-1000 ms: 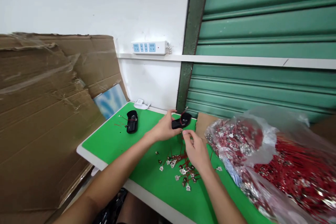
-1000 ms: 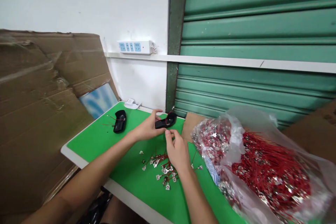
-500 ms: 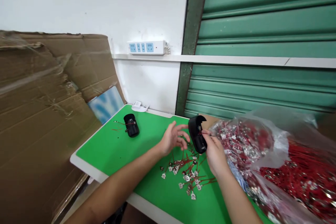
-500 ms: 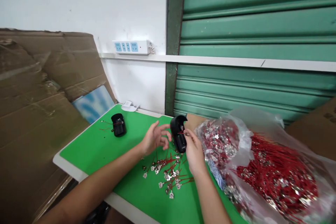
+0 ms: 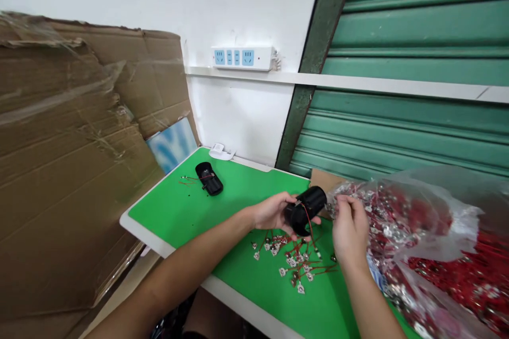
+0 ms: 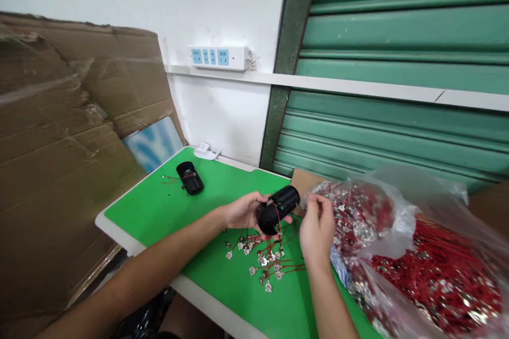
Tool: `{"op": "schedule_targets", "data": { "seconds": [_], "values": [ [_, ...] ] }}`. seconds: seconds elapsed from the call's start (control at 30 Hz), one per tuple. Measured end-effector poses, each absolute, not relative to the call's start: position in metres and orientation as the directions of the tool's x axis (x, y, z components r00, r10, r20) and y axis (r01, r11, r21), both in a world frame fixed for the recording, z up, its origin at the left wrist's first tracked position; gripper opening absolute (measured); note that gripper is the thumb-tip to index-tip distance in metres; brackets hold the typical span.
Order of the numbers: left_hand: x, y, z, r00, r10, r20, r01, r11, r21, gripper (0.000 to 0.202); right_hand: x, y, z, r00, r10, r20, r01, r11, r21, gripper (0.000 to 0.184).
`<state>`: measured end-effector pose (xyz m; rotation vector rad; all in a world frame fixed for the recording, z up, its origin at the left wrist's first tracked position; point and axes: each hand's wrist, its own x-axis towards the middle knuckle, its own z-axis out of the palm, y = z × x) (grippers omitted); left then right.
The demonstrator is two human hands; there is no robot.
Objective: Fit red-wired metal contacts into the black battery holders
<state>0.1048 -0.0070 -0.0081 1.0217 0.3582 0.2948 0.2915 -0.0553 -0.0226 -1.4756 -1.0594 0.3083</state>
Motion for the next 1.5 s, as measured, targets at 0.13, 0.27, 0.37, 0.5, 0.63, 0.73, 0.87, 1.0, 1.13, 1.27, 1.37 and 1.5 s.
{"op": "schedule_targets", "data": {
  "seconds": [0.13,0.27,0.37,0.5,0.63,0.73,0.87,1.0,1.13,1.27,1.37,1.5],
  "values": [
    [0.111,-0.012,-0.010,0.840,0.530,-0.114,-0.167,0.453,0.876,0.057,0.282,-0.057,-0.018,0.497,0.812,0.306,0.308,0.165,-0.937,0.044],
    [0.117,-0.013,-0.020,0.802,0.581,-0.138,-0.165,0.438,0.884,0.054,0.274,-0.058,-0.013,0.424,0.846,0.322,0.310,0.198,-0.930,0.044],
    [0.120,-0.015,-0.022,0.725,0.671,-0.155,-0.145,0.368,0.918,0.045,0.272,-0.060,-0.014,0.452,0.822,0.347,0.342,0.200,-0.918,0.039],
    [0.118,-0.021,-0.016,0.613,0.788,-0.058,-0.003,0.075,0.997,0.037,0.267,-0.067,-0.014,0.467,0.754,0.461,0.509,0.197,-0.838,0.031],
    [0.117,-0.023,-0.013,0.586,0.809,0.055,0.052,-0.105,0.993,0.056,0.262,-0.072,-0.010,0.356,0.738,0.573,0.620,0.272,-0.736,0.027],
    [0.114,-0.023,-0.012,0.599,0.800,0.038,0.055,-0.088,0.995,0.069,0.261,-0.074,-0.005,0.222,0.747,0.627,0.652,0.365,-0.665,0.023],
    [0.108,-0.023,-0.009,0.646,0.763,-0.001,0.104,-0.086,0.991,0.073,0.264,-0.074,-0.004,0.069,0.766,0.639,0.687,0.428,-0.588,0.021],
    [0.105,-0.020,-0.008,0.665,0.732,0.149,0.091,-0.277,0.957,0.068,0.269,-0.072,-0.009,0.055,0.803,0.594,0.648,0.424,-0.632,0.021],
    [0.106,-0.017,-0.011,0.680,0.681,0.273,0.031,-0.399,0.917,0.064,0.273,-0.071,-0.013,0.052,0.818,0.574,0.619,0.424,-0.661,0.031],
    [0.106,-0.017,-0.012,0.684,0.680,0.264,0.032,-0.390,0.920,0.063,0.274,-0.072,-0.012,0.021,0.825,0.564,0.644,0.420,-0.639,0.030],
    [0.106,-0.017,-0.011,0.689,0.675,0.265,0.029,-0.390,0.920,0.065,0.273,-0.073,-0.012,0.029,0.821,0.571,0.668,0.409,-0.622,0.032],
    [0.108,-0.018,-0.012,0.682,0.683,0.263,0.028,-0.383,0.923,0.064,0.270,-0.074,-0.014,0.054,0.782,0.621,0.721,0.399,-0.566,0.030]
  ]
}}
